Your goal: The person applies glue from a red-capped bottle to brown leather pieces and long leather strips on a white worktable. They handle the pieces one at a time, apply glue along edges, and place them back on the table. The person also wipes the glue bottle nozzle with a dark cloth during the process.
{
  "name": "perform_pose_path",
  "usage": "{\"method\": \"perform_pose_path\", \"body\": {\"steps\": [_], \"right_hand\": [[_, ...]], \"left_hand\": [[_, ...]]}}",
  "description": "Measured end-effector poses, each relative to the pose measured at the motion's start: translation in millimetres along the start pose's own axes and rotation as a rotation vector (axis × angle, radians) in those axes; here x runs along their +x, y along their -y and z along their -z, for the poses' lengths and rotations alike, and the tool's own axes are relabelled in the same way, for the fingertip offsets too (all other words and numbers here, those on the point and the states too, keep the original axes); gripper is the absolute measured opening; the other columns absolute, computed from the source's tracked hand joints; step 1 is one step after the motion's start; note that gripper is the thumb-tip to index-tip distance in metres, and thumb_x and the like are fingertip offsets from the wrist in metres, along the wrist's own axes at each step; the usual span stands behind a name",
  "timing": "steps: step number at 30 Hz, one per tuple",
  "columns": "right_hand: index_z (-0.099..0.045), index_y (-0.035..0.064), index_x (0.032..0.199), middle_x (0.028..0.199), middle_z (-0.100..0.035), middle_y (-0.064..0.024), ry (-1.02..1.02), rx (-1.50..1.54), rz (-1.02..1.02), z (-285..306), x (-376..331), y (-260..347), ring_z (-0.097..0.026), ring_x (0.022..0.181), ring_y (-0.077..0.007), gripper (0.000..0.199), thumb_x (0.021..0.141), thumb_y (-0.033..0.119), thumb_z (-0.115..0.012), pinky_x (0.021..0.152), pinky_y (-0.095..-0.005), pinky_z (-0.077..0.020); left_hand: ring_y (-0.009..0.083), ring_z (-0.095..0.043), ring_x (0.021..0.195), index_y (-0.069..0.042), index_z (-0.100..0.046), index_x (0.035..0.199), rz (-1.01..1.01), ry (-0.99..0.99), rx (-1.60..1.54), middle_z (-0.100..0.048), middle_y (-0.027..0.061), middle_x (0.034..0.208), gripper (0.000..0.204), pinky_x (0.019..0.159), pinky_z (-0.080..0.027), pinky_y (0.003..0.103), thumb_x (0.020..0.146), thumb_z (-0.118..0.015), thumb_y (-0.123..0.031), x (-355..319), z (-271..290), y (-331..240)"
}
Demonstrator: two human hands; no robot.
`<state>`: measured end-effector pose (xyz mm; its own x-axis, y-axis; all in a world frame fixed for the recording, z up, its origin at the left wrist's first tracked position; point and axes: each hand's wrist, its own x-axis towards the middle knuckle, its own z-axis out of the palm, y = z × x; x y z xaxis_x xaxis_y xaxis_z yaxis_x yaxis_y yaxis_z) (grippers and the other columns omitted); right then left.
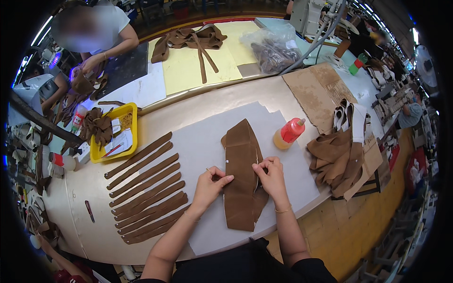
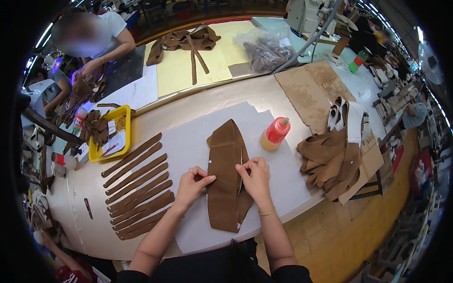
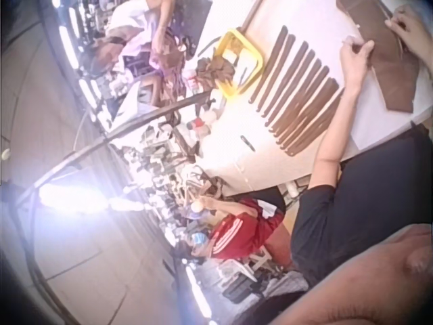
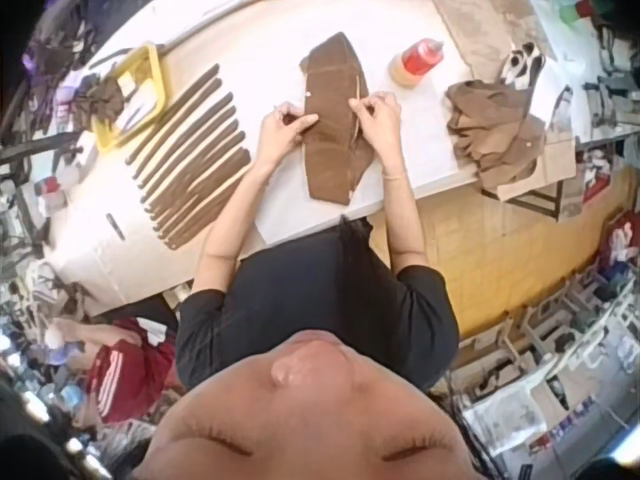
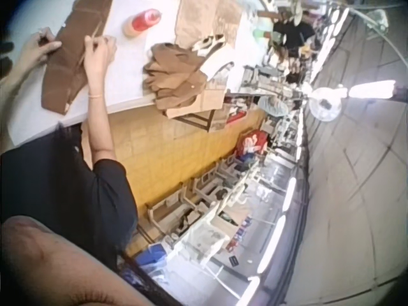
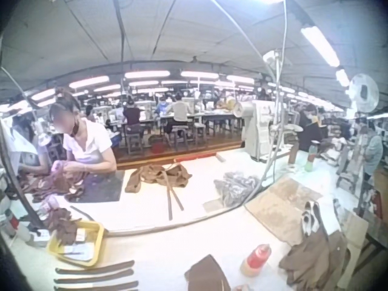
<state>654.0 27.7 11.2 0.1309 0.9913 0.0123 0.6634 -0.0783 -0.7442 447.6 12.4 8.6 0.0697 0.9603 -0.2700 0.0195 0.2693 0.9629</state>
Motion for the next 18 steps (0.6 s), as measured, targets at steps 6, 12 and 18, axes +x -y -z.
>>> {"method": "perform_pose_path", "body": {"steps": [6, 12, 18], "right_hand": [[-0.062, 0.0014, 0.073, 0.096, -0.053, -0.0102, -0.05, 0.007, -0.034, 23, -1, -4, -0.05, 0.09, -0.0261, 0.024, 0.082, 0.022, -0.069, 0.078, -0.0335, -0.0414], [-0.059, 0.0037, 0.082, 0.077, -0.052, -0.0041, -0.053, 0.206, -0.142, 34, -3, -22, -0.052, 0.068, -0.0143, 0.018, 0.087, 0.02, -0.065, 0.064, -0.0268, -0.0422], [-0.05, 0.0135, 0.092, 0.071, -0.046, 0.0081, 0.046, 0.971, -0.425, 81, -16, -33, -0.04, 0.062, -0.0011, 0.013, 0.097, 0.024, -0.055, 0.053, -0.0181, -0.0326]], "left_hand": [[0.0132, -0.061, 0.087, -0.007, -0.054, 0.087, 0.142, 0.023, -0.782, -0.063, 0.0053, 0.091, 0.014, 0.08, -0.051, 0.029, 0.09, -0.064, -0.016, -10, 28, -14], [0.0207, -0.061, 0.106, 0.002, -0.051, 0.123, 0.461, 0.319, -0.79, -0.061, 0.0126, 0.117, 0.041, 0.092, -0.05, 0.037, 0.09, -0.062, -0.019, -18, 28, -16], [0.0233, -0.064, 0.098, 0.004, -0.048, 0.123, 0.25, 0.31, -1.007, -0.062, 0.0156, 0.111, 0.041, 0.088, -0.053, 0.036, 0.084, -0.056, -0.003, -28, 45, -42]]}}
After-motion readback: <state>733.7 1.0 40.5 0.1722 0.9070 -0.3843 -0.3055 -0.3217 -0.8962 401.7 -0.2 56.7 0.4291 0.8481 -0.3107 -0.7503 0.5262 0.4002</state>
